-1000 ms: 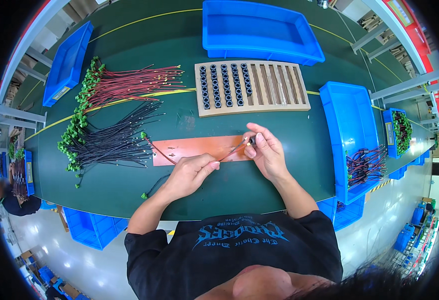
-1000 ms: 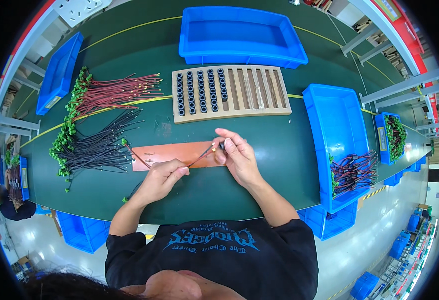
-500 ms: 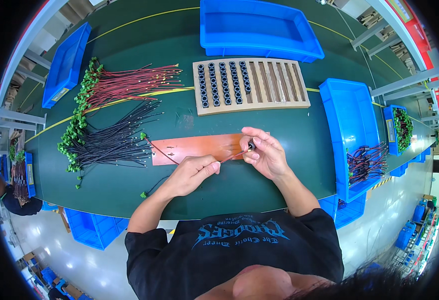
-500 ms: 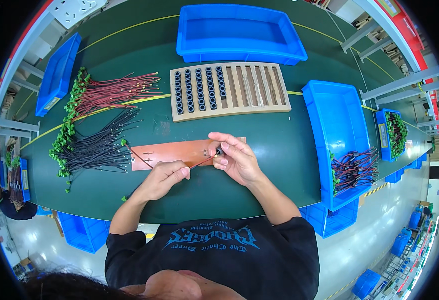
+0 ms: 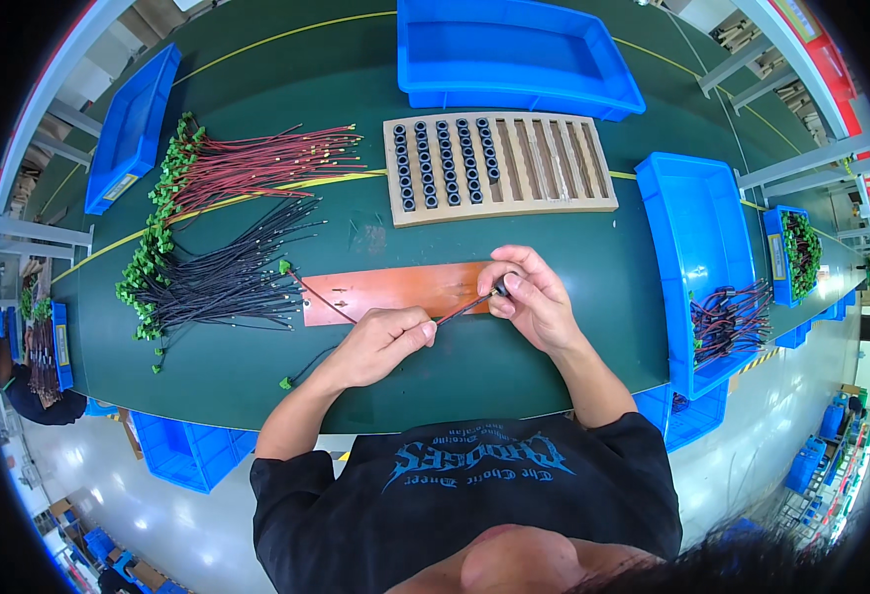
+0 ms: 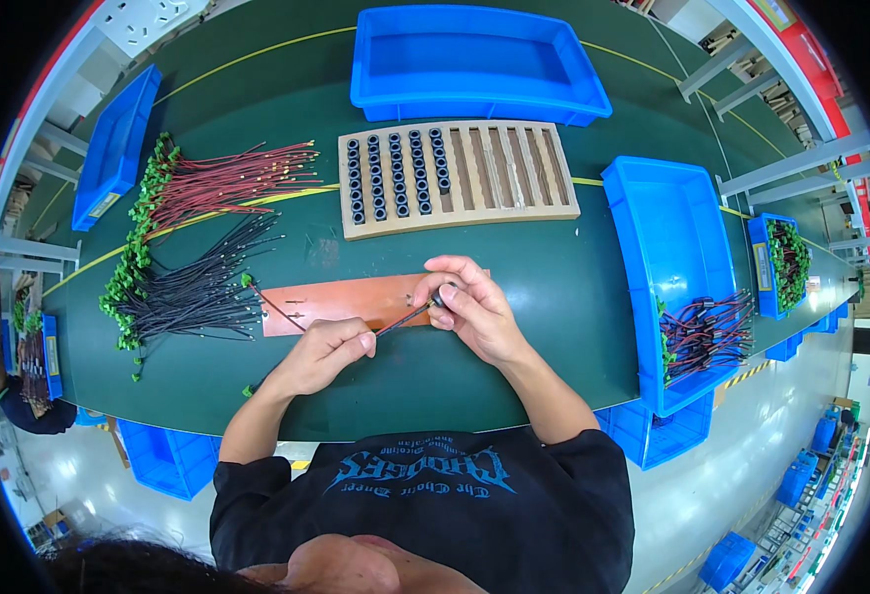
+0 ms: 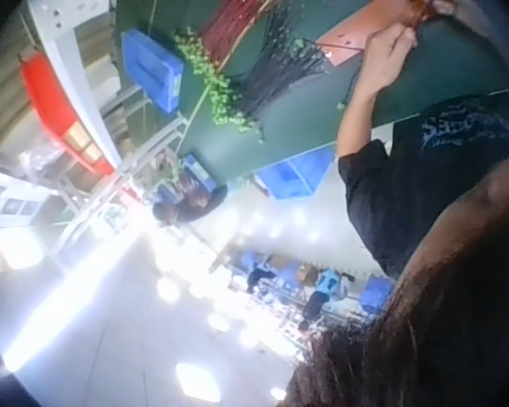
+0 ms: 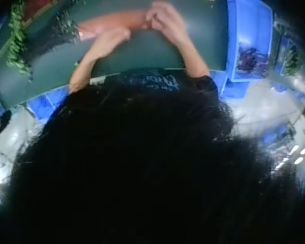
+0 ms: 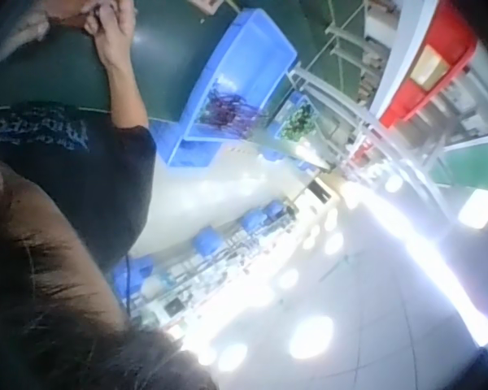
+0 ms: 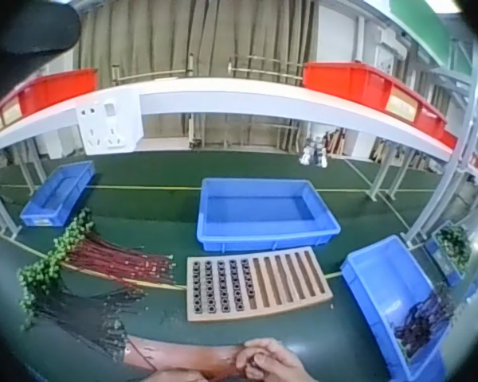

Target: The person assembles wire harnesses by hand at a workbench. They pick up a black wire and a red wire, insert them into a green connector, and then place the finished assembly into a blue bin. This process is repeated multiple times throughout the video.

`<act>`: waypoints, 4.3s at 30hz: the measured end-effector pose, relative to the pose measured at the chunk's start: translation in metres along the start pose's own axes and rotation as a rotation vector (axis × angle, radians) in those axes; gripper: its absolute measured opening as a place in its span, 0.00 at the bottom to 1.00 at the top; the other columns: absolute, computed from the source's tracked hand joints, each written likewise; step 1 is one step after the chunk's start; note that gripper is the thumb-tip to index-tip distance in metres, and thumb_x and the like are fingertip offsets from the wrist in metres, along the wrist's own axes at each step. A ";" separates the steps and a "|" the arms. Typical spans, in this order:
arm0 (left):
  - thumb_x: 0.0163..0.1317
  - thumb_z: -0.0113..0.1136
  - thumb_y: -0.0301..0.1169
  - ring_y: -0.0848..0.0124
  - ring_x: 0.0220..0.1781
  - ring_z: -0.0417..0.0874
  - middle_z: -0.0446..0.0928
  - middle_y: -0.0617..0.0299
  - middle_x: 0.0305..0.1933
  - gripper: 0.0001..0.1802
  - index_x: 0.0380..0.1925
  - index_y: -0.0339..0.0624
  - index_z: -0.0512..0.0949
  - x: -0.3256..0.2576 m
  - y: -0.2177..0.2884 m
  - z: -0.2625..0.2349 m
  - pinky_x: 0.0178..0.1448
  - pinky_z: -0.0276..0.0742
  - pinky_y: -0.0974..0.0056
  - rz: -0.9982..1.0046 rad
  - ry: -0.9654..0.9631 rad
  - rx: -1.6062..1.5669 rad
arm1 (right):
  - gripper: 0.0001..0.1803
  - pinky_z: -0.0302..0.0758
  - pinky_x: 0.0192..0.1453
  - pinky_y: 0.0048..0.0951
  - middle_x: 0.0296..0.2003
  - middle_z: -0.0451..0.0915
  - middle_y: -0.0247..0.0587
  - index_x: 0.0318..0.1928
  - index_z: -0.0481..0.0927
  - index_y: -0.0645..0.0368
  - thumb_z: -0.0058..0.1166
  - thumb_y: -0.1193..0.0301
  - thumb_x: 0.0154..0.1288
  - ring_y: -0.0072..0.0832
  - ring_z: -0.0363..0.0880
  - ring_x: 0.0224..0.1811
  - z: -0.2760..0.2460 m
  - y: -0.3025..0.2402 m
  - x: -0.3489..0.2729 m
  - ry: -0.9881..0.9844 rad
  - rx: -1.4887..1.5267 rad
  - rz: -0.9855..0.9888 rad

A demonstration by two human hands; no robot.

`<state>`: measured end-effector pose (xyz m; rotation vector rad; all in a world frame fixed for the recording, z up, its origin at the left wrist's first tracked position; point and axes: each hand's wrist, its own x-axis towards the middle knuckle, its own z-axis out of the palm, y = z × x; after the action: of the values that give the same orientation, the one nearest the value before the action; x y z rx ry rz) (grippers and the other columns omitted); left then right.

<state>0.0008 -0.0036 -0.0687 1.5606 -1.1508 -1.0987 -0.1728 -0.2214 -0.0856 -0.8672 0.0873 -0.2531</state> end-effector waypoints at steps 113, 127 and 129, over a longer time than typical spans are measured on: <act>0.54 0.74 0.20 0.66 0.45 0.89 0.88 0.56 0.42 0.11 0.39 0.35 0.89 -0.057 -0.035 -0.084 0.49 0.84 0.64 0.112 0.503 0.314 | 0.13 0.82 0.56 0.29 0.53 0.83 0.45 0.53 0.76 0.65 0.43 0.67 0.86 0.27 0.84 0.55 0.051 0.092 0.041 0.063 -0.411 -0.002; 0.55 0.71 0.17 0.62 0.44 0.88 0.86 0.54 0.40 0.09 0.38 0.33 0.88 -0.050 -0.035 -0.078 0.48 0.83 0.61 0.183 0.512 0.464 | 0.13 0.79 0.51 0.24 0.52 0.83 0.40 0.53 0.77 0.64 0.44 0.67 0.86 0.20 0.79 0.44 0.051 0.094 0.040 0.085 -0.401 0.013; 0.55 0.71 0.18 0.61 0.46 0.87 0.86 0.54 0.39 0.09 0.38 0.33 0.87 -0.048 -0.035 -0.080 0.48 0.82 0.60 0.216 0.481 0.599 | 0.13 0.78 0.50 0.24 0.51 0.83 0.39 0.53 0.77 0.64 0.44 0.67 0.85 0.20 0.78 0.44 0.051 0.094 0.040 0.082 -0.406 0.006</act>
<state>0.0762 0.0611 -0.0777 1.9493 -1.3267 -0.2018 -0.1077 -0.1357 -0.1233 -1.2603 0.2229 -0.2697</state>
